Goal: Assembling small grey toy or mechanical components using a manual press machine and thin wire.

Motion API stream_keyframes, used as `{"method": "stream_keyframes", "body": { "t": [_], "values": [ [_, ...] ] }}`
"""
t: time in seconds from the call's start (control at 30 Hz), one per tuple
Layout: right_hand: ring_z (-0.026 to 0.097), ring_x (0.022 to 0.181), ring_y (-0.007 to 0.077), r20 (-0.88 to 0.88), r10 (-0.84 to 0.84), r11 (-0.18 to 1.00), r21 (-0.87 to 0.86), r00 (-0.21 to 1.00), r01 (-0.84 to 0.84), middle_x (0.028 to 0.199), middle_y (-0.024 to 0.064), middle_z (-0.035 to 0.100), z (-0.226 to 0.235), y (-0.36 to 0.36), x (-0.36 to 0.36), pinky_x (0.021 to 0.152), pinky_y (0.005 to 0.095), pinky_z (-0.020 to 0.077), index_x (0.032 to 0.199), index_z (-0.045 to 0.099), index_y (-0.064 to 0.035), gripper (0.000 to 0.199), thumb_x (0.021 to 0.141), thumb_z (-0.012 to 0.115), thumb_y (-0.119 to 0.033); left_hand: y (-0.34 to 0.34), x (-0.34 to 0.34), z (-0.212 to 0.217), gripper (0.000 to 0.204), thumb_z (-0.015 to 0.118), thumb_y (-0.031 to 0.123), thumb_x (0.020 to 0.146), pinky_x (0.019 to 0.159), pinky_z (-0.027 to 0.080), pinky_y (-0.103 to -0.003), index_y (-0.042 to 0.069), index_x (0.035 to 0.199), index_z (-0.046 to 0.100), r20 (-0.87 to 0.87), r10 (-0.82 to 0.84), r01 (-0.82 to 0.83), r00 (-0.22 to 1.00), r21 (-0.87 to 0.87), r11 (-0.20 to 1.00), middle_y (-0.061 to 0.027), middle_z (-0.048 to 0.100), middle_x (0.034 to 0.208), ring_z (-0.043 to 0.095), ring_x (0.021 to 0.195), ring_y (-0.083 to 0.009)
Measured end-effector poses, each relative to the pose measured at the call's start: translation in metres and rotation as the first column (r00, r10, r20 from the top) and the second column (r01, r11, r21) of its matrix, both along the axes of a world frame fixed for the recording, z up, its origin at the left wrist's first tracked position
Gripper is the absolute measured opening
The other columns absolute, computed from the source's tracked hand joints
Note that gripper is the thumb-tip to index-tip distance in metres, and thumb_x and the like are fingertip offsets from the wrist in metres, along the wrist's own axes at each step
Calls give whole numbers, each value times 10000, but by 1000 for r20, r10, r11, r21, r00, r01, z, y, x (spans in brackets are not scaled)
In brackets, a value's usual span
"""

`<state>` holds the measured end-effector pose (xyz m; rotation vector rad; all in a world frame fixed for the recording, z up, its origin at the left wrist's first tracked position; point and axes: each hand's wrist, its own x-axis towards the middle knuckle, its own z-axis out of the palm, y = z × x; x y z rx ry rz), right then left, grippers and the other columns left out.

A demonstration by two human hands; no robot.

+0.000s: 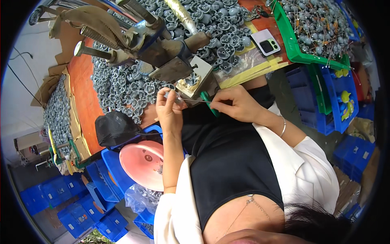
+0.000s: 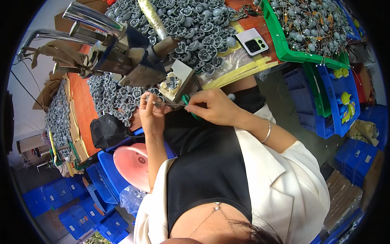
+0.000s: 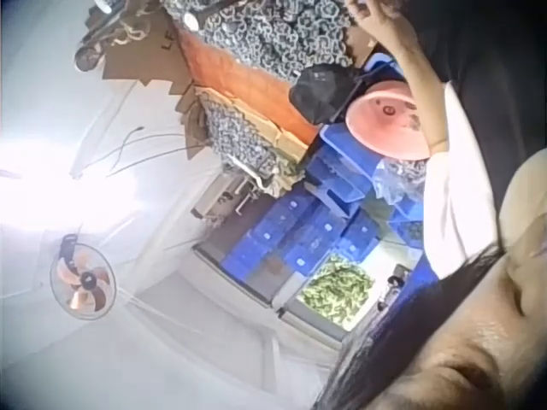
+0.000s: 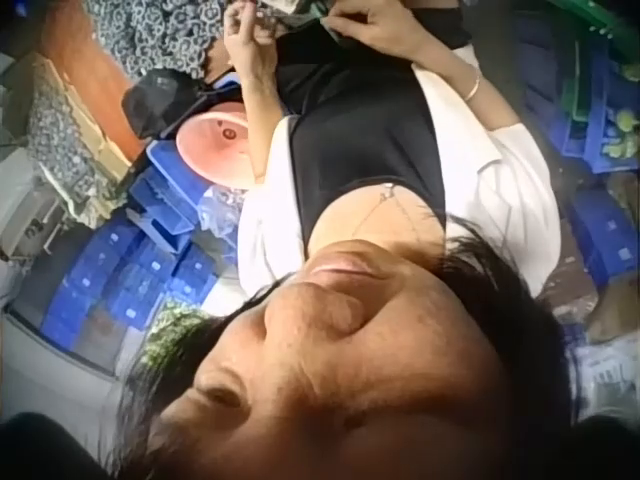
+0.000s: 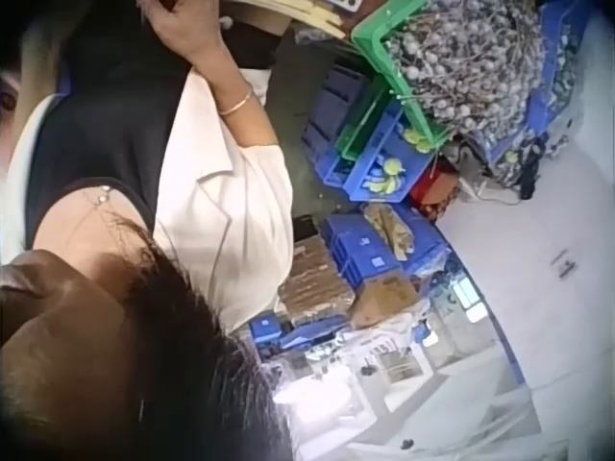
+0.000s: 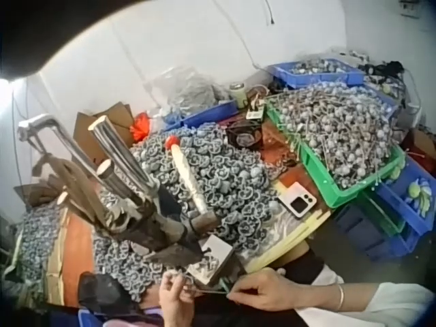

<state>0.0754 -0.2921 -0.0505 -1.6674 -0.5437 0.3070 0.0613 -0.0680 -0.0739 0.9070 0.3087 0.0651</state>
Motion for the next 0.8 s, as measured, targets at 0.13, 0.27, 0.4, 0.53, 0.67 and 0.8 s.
{"method": "stream_keyframes", "body": {
  "t": [0.13,0.27,0.4,0.53,0.67,0.8],
  "values": [
    [477,494,160,216,-52,996,-57,975,66,580,67,536,-1,12,2,476,297,360,652,570,7,207,816,669,-73,-13,-5,-1,151,658,80,871,531,431,-217,72,1013,606,-84,14,-12,996,28,1000,17,589,828,511,614,-73],
    [449,455,193,240,-122,989,-58,963,139,548,92,493,-7,13,0,453,321,345,627,525,14,234,795,666,-66,-15,-6,1,254,590,66,917,721,483,-223,-13,1157,608,-20,-70,71,997,60,996,-54,639,1034,580,789,-106],
    [444,452,228,309,-142,985,-49,940,165,539,106,472,-7,12,0,453,333,346,611,503,16,235,783,651,-45,-17,-12,6,305,522,12,934,915,484,-288,-19,1233,571,30,-109,98,994,255,962,-92,561,1260,562,1094,-154],
    [472,462,264,361,-140,981,-77,922,179,541,112,481,-6,12,0,455,350,357,600,499,11,228,757,651,-55,-15,-12,1,328,535,-23,919,936,482,-297,-32,1246,547,79,-175,115,981,490,864,-103,580,1223,569,1086,-155],
    [507,480,278,390,-114,976,-129,914,177,551,113,500,-2,12,-1,461,366,375,589,506,-1,216,730,654,-71,-19,-14,10,283,565,-22,906,919,489,-292,-48,1187,575,106,-130,74,986,422,903,-105,601,1181,591,1048,-159],
    [510,482,279,418,-104,977,-128,902,171,548,109,496,-1,10,-3,464,370,383,583,506,-12,211,722,652,-72,-12,-15,15,237,593,2,897,872,520,-303,-56,1126,594,95,-193,128,977,464,877,-108,640,1085,634,962,-172]
  ]
}}
